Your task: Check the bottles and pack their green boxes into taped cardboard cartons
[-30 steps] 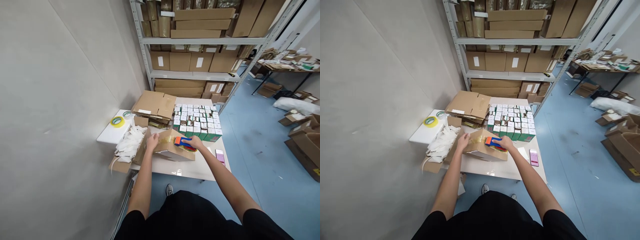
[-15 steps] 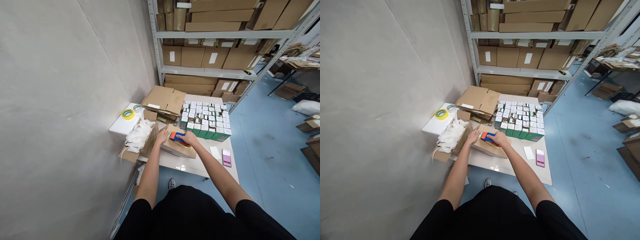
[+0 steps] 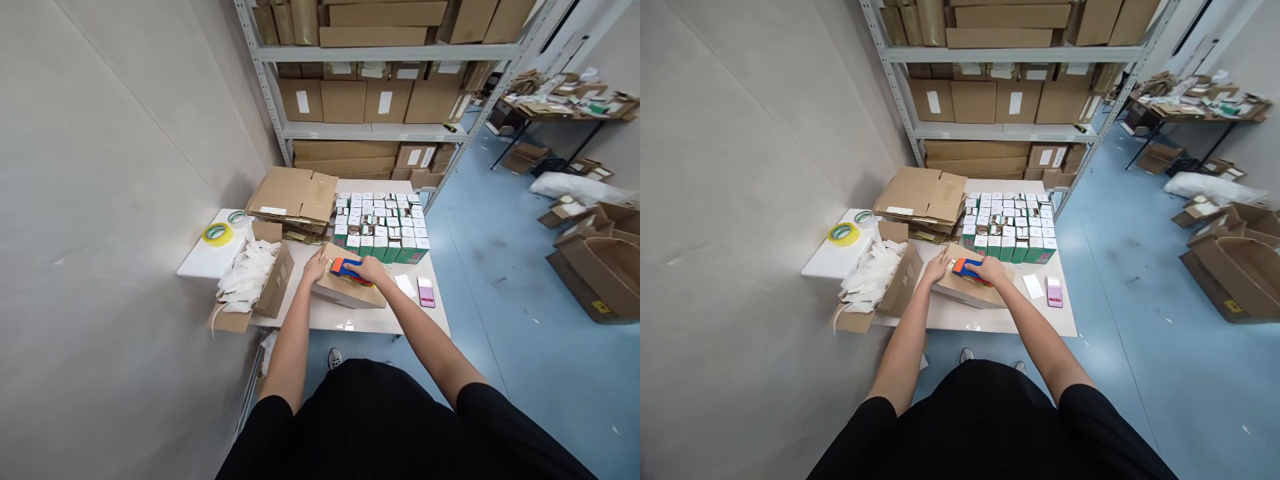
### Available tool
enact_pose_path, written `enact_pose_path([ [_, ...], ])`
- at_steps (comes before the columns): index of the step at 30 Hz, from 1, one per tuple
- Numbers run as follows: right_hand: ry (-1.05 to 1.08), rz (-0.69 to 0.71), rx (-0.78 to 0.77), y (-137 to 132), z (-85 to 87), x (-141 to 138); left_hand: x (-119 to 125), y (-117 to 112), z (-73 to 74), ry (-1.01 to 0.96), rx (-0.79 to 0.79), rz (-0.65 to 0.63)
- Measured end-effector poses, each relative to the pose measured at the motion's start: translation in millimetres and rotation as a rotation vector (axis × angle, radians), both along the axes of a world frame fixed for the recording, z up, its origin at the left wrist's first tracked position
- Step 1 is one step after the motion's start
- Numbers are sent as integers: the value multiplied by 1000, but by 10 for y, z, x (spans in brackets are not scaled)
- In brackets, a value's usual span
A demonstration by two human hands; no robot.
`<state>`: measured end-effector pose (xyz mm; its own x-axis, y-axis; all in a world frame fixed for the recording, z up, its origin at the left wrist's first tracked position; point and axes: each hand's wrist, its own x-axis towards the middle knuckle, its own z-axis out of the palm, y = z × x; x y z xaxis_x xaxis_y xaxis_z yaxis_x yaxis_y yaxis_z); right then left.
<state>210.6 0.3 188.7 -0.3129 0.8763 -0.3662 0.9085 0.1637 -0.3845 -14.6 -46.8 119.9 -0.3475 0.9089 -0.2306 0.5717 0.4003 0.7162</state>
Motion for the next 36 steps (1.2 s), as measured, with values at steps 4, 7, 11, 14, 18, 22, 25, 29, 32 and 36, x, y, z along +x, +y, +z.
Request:
enact_pose_path([
  [4,-88,7,-28,45,-40,252,413,-67,-310,-190,-8,16],
  [7,-154,13,-44,77,-93,433,712,-102,-549,-248,12,7],
  [11,-216,32,-57,63,-235,509,927,-120,-795,-235,-63,-14],
  [14,-236,59,-53,18,-344,466,979,-147,-925,-209,-129,12],
  [18,-249,87,-28,-4,-379,434,1002,-177,-1000,-183,-144,39],
  [22,-260,93,-61,30,-300,445,995,-199,-982,-124,-167,14],
  [25,-255,87,-95,87,-228,543,988,-227,-961,-82,-184,15],
  [29,-302,70,-88,169,-185,985,995,-239,-940,-56,-206,32],
  [32,-351,21,-81,165,-210,1375,1002,-216,-925,-62,-201,36],
  [36,-339,-33,-55,112,-280,1569,983,-192,-921,-68,-207,46],
])
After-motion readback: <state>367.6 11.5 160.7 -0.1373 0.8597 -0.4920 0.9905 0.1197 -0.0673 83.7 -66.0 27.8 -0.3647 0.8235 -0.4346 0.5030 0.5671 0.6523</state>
